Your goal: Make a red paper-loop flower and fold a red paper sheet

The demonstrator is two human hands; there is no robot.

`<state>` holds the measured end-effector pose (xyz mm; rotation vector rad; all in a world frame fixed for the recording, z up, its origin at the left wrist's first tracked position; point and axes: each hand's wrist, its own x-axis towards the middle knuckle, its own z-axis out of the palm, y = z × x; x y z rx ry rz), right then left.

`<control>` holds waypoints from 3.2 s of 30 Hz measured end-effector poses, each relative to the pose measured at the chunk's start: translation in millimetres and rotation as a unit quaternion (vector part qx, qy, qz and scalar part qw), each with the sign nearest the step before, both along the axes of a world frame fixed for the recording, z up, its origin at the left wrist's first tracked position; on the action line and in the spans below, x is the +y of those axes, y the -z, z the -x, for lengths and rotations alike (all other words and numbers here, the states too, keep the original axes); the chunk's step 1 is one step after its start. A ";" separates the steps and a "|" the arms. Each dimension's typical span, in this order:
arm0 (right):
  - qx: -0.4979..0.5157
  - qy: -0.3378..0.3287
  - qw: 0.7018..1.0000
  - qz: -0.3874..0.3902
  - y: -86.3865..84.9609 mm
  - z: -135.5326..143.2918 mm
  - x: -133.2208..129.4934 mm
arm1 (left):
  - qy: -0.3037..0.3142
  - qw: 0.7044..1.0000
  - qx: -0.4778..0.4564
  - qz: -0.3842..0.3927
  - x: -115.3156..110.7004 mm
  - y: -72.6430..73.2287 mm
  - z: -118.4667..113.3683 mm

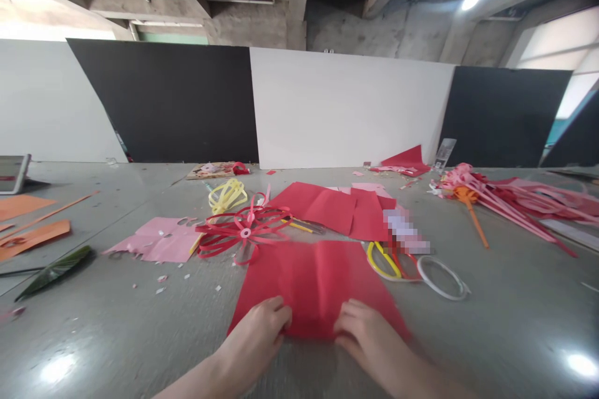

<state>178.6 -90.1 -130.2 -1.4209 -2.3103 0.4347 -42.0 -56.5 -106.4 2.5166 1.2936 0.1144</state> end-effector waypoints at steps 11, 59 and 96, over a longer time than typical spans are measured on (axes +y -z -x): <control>0.010 0.030 0.999 -0.030 6.1 3.8 -3.5 | 0.058 0.998 -0.020 0.005 -12.2 3.3 -41.2; 0.116 0.030 0.991 0.057 2.1 -0.1 -5.9 | -0.011 0.994 -0.104 0.015 -15.0 20.3 -44.7; 0.094 0.040 0.992 0.074 3.2 -7.1 -3.5 | -0.030 0.990 -0.114 0.073 -9.9 16.1 -37.3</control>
